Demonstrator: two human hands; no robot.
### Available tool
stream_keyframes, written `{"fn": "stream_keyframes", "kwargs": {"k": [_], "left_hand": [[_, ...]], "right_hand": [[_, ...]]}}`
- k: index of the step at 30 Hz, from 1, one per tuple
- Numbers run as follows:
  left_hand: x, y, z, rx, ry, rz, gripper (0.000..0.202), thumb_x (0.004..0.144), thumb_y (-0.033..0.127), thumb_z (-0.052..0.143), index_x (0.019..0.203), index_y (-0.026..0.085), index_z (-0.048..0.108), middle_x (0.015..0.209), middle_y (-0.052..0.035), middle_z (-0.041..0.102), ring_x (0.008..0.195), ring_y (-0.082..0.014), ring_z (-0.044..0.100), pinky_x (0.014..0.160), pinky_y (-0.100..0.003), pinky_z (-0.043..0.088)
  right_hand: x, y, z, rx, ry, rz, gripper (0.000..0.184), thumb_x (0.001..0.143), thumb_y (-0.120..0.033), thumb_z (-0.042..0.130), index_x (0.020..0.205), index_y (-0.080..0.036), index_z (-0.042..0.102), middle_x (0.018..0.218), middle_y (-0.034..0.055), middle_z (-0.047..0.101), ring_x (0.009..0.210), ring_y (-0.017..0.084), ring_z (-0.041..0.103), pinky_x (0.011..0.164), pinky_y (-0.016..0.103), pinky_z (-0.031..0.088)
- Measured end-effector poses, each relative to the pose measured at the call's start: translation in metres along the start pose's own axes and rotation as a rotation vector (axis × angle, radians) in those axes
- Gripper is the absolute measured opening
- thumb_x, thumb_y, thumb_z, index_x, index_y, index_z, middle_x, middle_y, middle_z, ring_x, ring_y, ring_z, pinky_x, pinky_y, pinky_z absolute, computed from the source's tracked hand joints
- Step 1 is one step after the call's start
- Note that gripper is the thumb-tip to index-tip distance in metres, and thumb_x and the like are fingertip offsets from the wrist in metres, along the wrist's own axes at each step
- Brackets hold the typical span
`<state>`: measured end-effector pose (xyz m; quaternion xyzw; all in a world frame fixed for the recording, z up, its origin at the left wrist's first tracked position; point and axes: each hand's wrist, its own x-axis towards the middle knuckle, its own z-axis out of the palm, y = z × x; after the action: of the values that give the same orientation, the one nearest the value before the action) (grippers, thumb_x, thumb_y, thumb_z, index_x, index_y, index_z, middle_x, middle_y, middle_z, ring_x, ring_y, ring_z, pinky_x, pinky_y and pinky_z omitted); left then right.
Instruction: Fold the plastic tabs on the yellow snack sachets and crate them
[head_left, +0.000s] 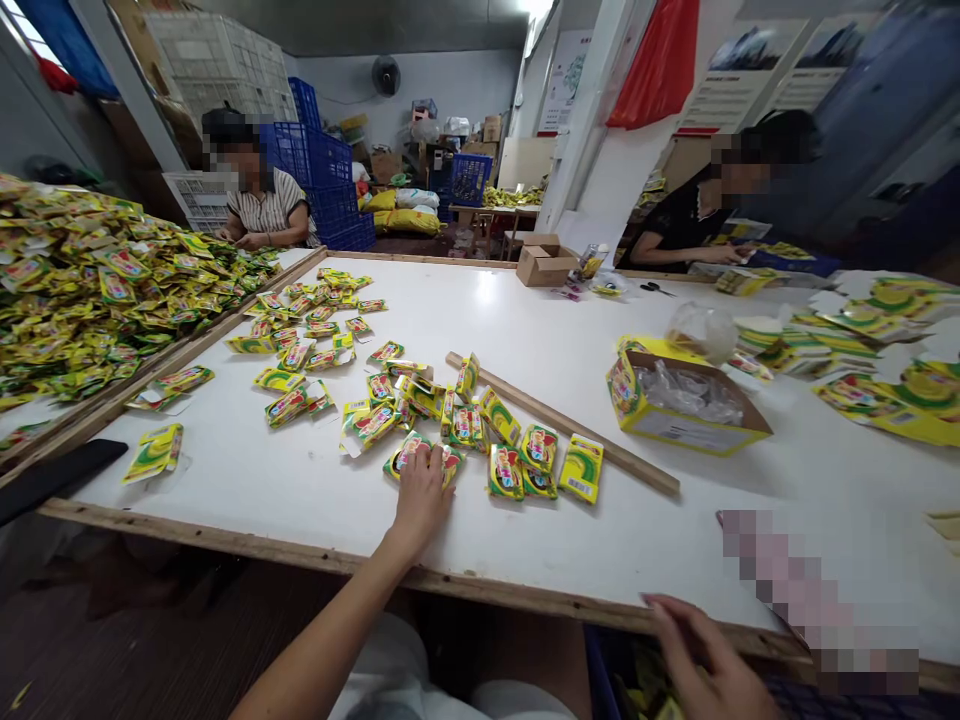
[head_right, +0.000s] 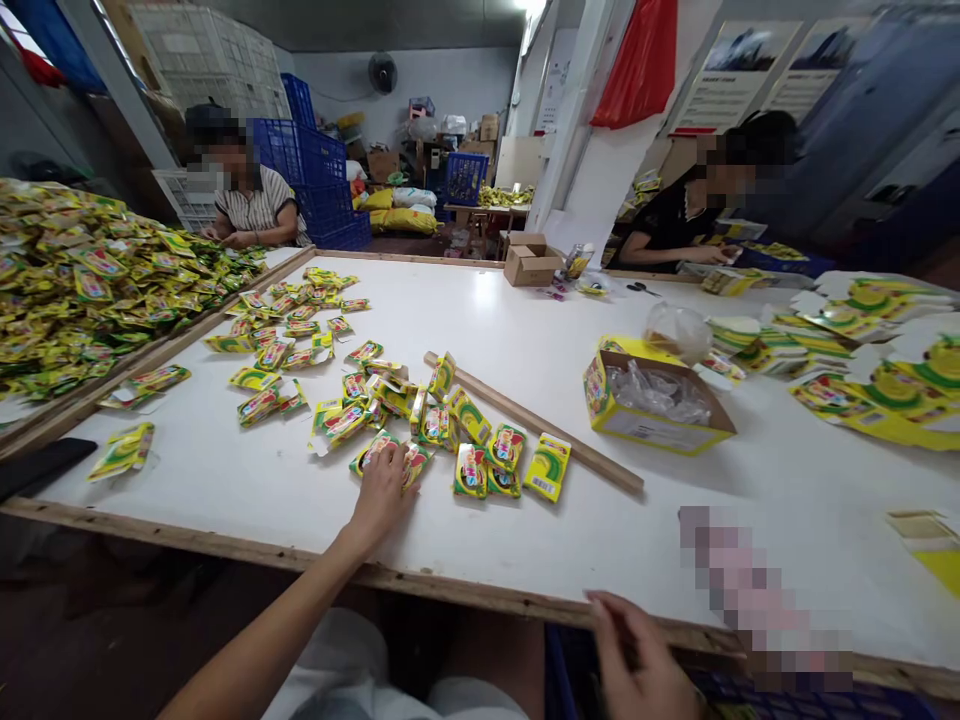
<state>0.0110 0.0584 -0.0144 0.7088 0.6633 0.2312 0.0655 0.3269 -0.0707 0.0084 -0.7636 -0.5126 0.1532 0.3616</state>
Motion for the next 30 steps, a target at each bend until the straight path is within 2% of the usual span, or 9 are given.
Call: {"fn": "stream_keyframes", "kwargs": {"k": [2,5,9,12,15,18,22,26,30], "left_hand": [[-0.008,0.000,-0.003,-0.023,-0.040,0.000,0.051,0.071,0.022,0.067,0.118,0.013,0.049,0.111,-0.0161,0.055,0.107,-0.0340,0.051,0.089,-0.046,0.042],[-0.024,-0.002,-0.007,-0.100,-0.063,0.009,0.047,0.069,0.023,0.067,0.112,0.014,0.050,0.108,-0.0140,0.056,0.106,-0.0335,0.051,0.089,-0.045,0.043],[-0.045,0.003,-0.012,-0.287,0.026,-0.044,0.051,0.072,0.025,0.065,0.117,0.016,0.044,0.108,-0.0114,0.054,0.103,-0.0301,0.053,0.089,-0.045,0.043],[-0.058,0.011,-0.013,-0.423,0.097,-0.075,0.052,0.075,0.031,0.065,0.118,0.017,0.041,0.104,-0.0094,0.052,0.098,-0.0269,0.054,0.089,-0.045,0.044],[-0.066,0.015,-0.013,-0.544,0.061,-0.080,0.056,0.074,0.032,0.068,0.120,0.018,0.039,0.104,-0.0081,0.052,0.098,-0.0252,0.055,0.090,-0.044,0.045],[-0.066,0.013,-0.012,-0.695,-0.002,-0.064,0.060,0.076,0.029,0.068,0.126,0.021,0.035,0.104,-0.0061,0.054,0.098,-0.0226,0.057,0.090,-0.041,0.046],[-0.060,0.008,-0.012,-0.865,-0.051,-0.054,0.053,0.084,0.025,0.059,0.130,0.025,0.033,0.109,-0.0066,0.056,0.094,-0.0186,0.060,0.083,-0.035,0.050],[-0.057,0.006,-0.017,-0.952,-0.110,-0.047,0.042,0.086,0.026,0.056,0.126,0.024,0.044,0.103,-0.0050,0.059,0.081,-0.0162,0.061,0.071,-0.030,0.052],[-0.053,0.007,-0.026,-0.968,-0.176,0.029,0.024,0.085,0.026,0.058,0.109,0.021,0.059,0.102,-0.0055,0.064,0.084,-0.0176,0.062,0.079,-0.031,0.051]], "right_hand": [[-0.006,-0.038,0.029,0.136,-0.113,-0.100,0.037,0.075,-0.058,0.055,0.082,-0.024,0.069,0.088,0.0069,0.073,0.082,0.026,0.068,0.071,0.032,0.054],[-0.012,-0.083,0.071,0.298,-0.270,-0.198,0.031,0.083,-0.050,0.053,0.085,-0.022,0.067,0.090,0.0067,0.072,0.084,0.023,0.067,0.073,0.029,0.054],[-0.013,-0.114,0.114,0.468,-0.345,-0.203,0.027,0.085,-0.044,0.054,0.094,-0.020,0.063,0.096,0.0088,0.070,0.083,0.022,0.067,0.073,0.031,0.055],[-0.012,-0.125,0.134,0.650,-0.332,-0.165,0.027,0.083,-0.039,0.059,0.102,-0.021,0.056,0.102,0.0096,0.068,0.087,0.022,0.067,0.074,0.032,0.056],[-0.010,-0.129,0.141,0.730,-0.310,-0.154,0.027,0.082,-0.034,0.060,0.104,-0.022,0.051,0.102,0.0086,0.065,0.086,0.021,0.068,0.073,0.032,0.057],[-0.009,-0.125,0.140,0.712,-0.310,-0.169,0.028,0.083,-0.029,0.059,0.108,-0.023,0.050,0.102,0.0079,0.065,0.081,0.019,0.068,0.070,0.031,0.057],[-0.008,-0.116,0.136,0.680,-0.354,-0.181,0.031,0.084,-0.029,0.056,0.114,-0.023,0.050,0.105,0.0082,0.066,0.084,0.020,0.068,0.072,0.031,0.056],[-0.006,-0.111,0.134,0.685,-0.417,-0.222,0.030,0.085,-0.029,0.055,0.114,-0.023,0.055,0.104,0.0070,0.067,0.090,0.020,0.067,0.079,0.031,0.055],[0.001,-0.109,0.133,0.677,-0.470,-0.259,0.024,0.086,-0.031,0.056,0.107,-0.022,0.061,0.104,0.0062,0.068,0.091,0.020,0.066,0.081,0.031,0.054]]}}
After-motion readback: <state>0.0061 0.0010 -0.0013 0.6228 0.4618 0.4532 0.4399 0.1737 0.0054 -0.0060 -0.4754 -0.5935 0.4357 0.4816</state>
